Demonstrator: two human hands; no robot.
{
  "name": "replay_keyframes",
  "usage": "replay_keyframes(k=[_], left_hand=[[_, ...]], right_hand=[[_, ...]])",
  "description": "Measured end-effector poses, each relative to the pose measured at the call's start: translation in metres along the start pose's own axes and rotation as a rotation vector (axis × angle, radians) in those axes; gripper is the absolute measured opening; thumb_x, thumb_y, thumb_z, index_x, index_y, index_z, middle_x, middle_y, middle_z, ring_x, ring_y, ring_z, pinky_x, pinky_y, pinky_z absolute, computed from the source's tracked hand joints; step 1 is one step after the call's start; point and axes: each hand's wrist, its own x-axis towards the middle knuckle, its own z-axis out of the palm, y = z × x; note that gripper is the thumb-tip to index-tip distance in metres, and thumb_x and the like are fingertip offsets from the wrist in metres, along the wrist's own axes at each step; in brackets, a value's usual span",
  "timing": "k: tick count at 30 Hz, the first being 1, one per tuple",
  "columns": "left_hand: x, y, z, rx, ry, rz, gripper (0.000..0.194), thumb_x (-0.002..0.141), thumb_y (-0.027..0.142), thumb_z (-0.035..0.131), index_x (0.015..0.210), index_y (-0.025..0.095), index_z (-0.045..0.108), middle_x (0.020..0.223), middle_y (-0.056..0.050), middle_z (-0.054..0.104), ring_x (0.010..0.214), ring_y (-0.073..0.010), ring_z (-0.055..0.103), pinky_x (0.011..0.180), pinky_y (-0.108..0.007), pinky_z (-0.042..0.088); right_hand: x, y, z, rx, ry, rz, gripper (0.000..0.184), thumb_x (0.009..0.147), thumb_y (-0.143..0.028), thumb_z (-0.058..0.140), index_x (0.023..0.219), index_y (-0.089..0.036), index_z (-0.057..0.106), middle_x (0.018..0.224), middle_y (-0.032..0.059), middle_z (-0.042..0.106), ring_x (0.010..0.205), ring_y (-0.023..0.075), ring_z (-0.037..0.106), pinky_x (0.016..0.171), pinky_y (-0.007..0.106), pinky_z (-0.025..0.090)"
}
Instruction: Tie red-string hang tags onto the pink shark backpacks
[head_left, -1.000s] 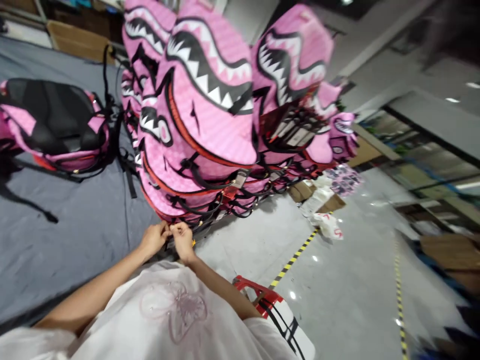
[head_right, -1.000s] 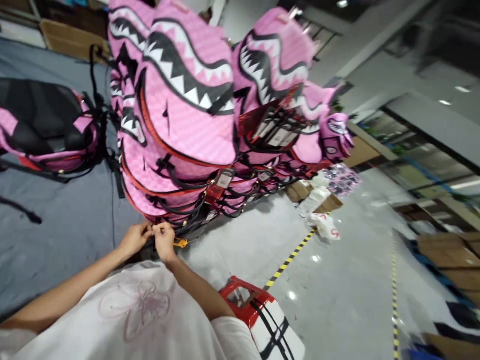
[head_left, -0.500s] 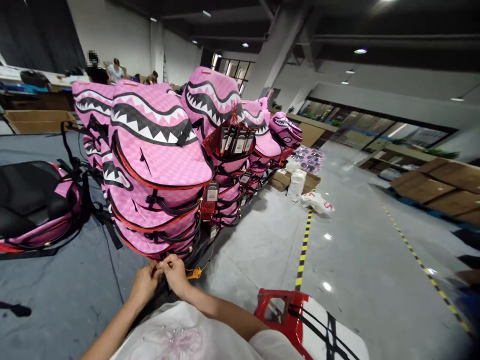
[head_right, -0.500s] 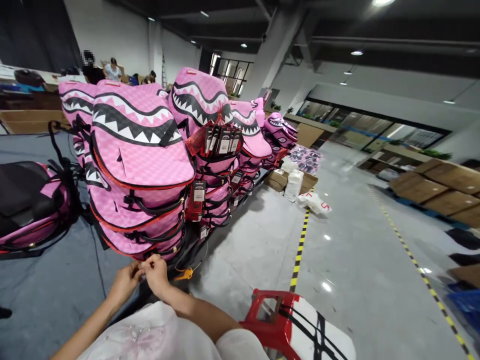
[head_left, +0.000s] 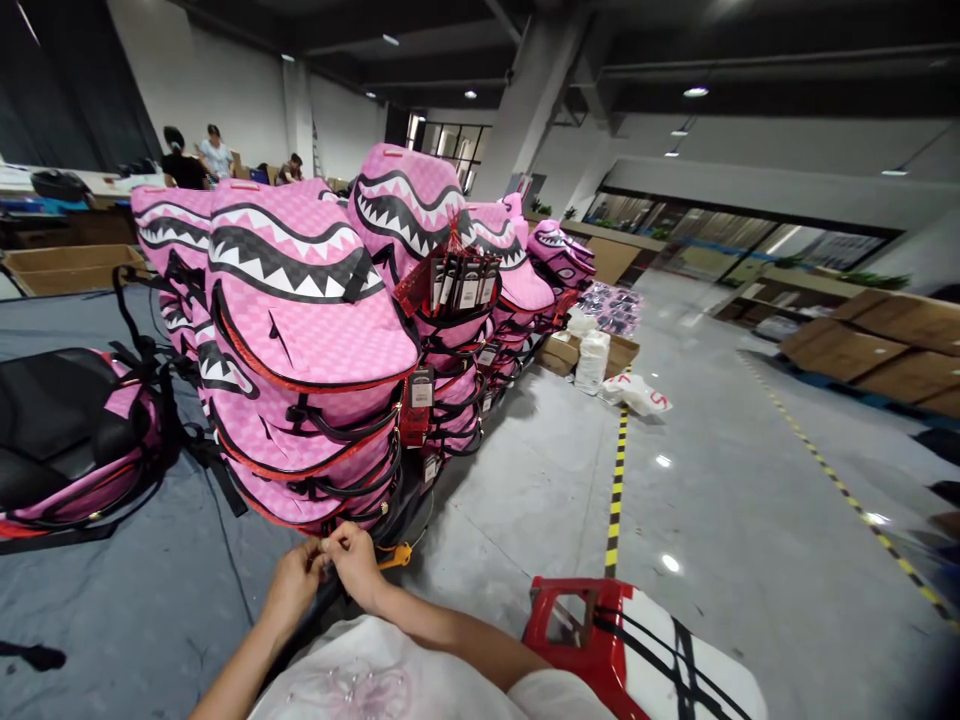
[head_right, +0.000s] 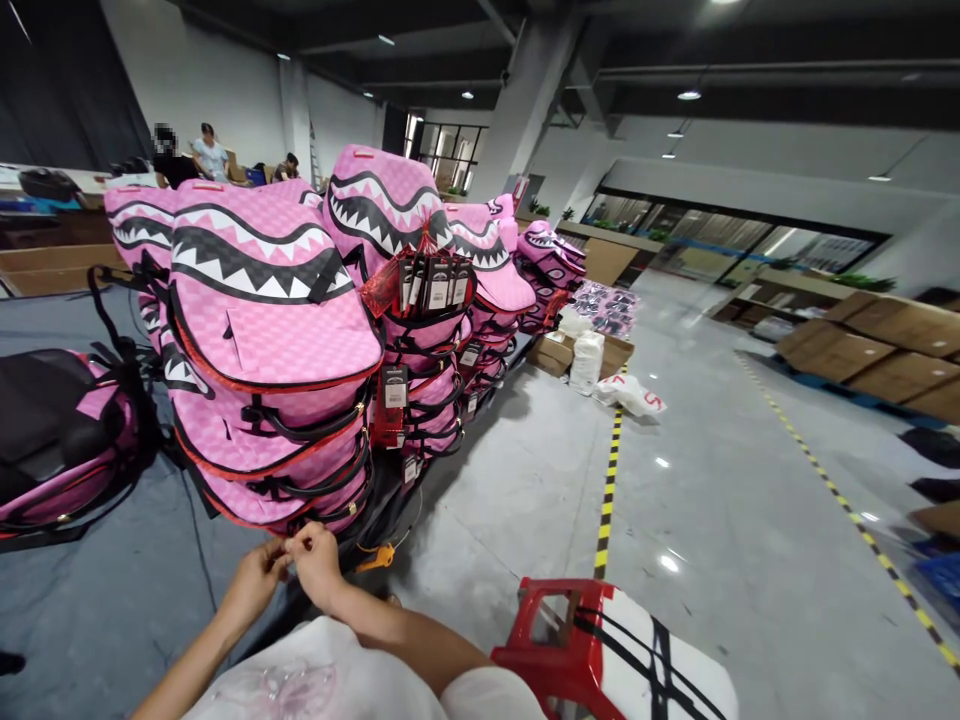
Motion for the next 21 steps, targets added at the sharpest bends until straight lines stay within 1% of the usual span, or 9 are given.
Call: replay_keyframes(k=[4, 5, 8, 9, 10, 12, 14, 18, 21], left_hand=[[0.0003, -0.0002, 0.0013, 0.168, 0.102, -0.046, 0.017, 0.080, 0.034, 0.045, 0.074, 0.020, 0.051, 0.067, -0.004, 0.065, 0.065, -0.0195, 0.062, 0.063, -0.026, 0.040], [0.0003, 0.0001, 0.0010, 0.156, 0.097, -0.040, 0.017, 0.080, 0.035, 0.046, 0.073, 0.020, 0.050, 0.067, -0.003, 0.065, 0.065, -0.0193, 0.061, 0.063, -0.026, 0.040], [0.0007, 0.0007, -0.0006, 0.030, 0.004, 0.023, 0.021, 0.082, 0.037, 0.044, 0.078, 0.019, 0.055, 0.070, -0.004, 0.067, 0.066, -0.0193, 0.063, 0.065, -0.026, 0.043], [0.0009, 0.0005, -0.0010, 0.013, -0.005, 0.033, 0.022, 0.082, 0.037, 0.044, 0.078, 0.019, 0.055, 0.070, -0.004, 0.067, 0.066, -0.0194, 0.063, 0.065, -0.026, 0.043], [0.0011, -0.0001, -0.0011, 0.023, 0.009, 0.031, 0.022, 0.082, 0.037, 0.044, 0.076, 0.019, 0.055, 0.068, -0.003, 0.067, 0.066, -0.0192, 0.063, 0.065, -0.026, 0.043], [0.0016, -0.0021, -0.0003, 0.089, 0.076, 0.008, 0.023, 0.082, 0.039, 0.045, 0.071, 0.020, 0.052, 0.064, -0.002, 0.064, 0.061, -0.0181, 0.060, 0.061, -0.025, 0.040], [0.0021, -0.0042, 0.0015, 0.111, 0.108, 0.024, 0.021, 0.082, 0.038, 0.047, 0.073, 0.020, 0.052, 0.065, -0.001, 0.064, 0.060, -0.0170, 0.059, 0.060, -0.024, 0.040], [0.0026, -0.0048, 0.0062, 0.100, 0.039, 0.061, 0.023, 0.082, 0.034, 0.044, 0.087, 0.019, 0.060, 0.074, -0.004, 0.069, 0.068, -0.0181, 0.065, 0.064, -0.024, 0.044], [0.0027, -0.0031, 0.0087, 0.176, 0.050, 0.022, 0.027, 0.083, 0.035, 0.040, 0.084, 0.018, 0.061, 0.074, -0.007, 0.070, 0.069, -0.0207, 0.066, 0.065, -0.026, 0.045]], right_hand=[[0.0001, 0.0019, 0.0014, 0.007, 0.007, -0.007, 0.010, 0.070, -0.017, 0.058, 0.060, -0.018, 0.057, 0.063, -0.0030, 0.055, 0.062, 0.0118, 0.053, 0.062, 0.023, 0.040], [0.0003, 0.0021, 0.0013, 0.007, 0.012, -0.011, 0.010, 0.070, -0.017, 0.058, 0.060, -0.018, 0.057, 0.063, -0.0031, 0.054, 0.062, 0.0117, 0.052, 0.061, 0.023, 0.040], [0.0014, 0.0027, 0.0004, 0.005, 0.021, -0.002, 0.011, 0.070, -0.016, 0.057, 0.059, -0.018, 0.056, 0.061, -0.0037, 0.052, 0.060, 0.0113, 0.051, 0.060, 0.022, 0.039], [0.0017, 0.0029, -0.0001, 0.000, 0.023, -0.005, 0.011, 0.070, -0.016, 0.057, 0.059, -0.018, 0.055, 0.060, -0.0039, 0.052, 0.060, 0.0112, 0.051, 0.060, 0.022, 0.039], [0.0020, 0.0032, -0.0007, -0.005, 0.023, -0.009, 0.012, 0.070, -0.015, 0.057, 0.059, -0.018, 0.055, 0.060, -0.0039, 0.052, 0.061, 0.0112, 0.051, 0.060, 0.023, 0.039], [0.0025, 0.0035, -0.0021, -0.007, 0.024, -0.013, 0.013, 0.070, -0.016, 0.057, 0.058, -0.018, 0.054, 0.060, -0.0038, 0.052, 0.061, 0.0114, 0.051, 0.060, 0.023, 0.039], [0.0026, 0.0034, -0.0035, 0.000, 0.023, -0.002, 0.013, 0.070, -0.016, 0.058, 0.058, -0.018, 0.054, 0.060, -0.0035, 0.053, 0.062, 0.0117, 0.051, 0.061, 0.023, 0.040], [0.0023, 0.0041, -0.0042, 0.036, 0.010, 0.012, 0.009, 0.069, -0.016, 0.057, 0.060, -0.018, 0.056, 0.059, -0.0031, 0.056, 0.061, 0.0124, 0.054, 0.060, 0.023, 0.040], [0.0031, 0.0051, -0.0072, 0.052, -0.040, 0.015, 0.008, 0.069, -0.016, 0.057, 0.062, -0.017, 0.058, 0.061, -0.0020, 0.060, 0.062, 0.0128, 0.056, 0.059, 0.023, 0.041]])
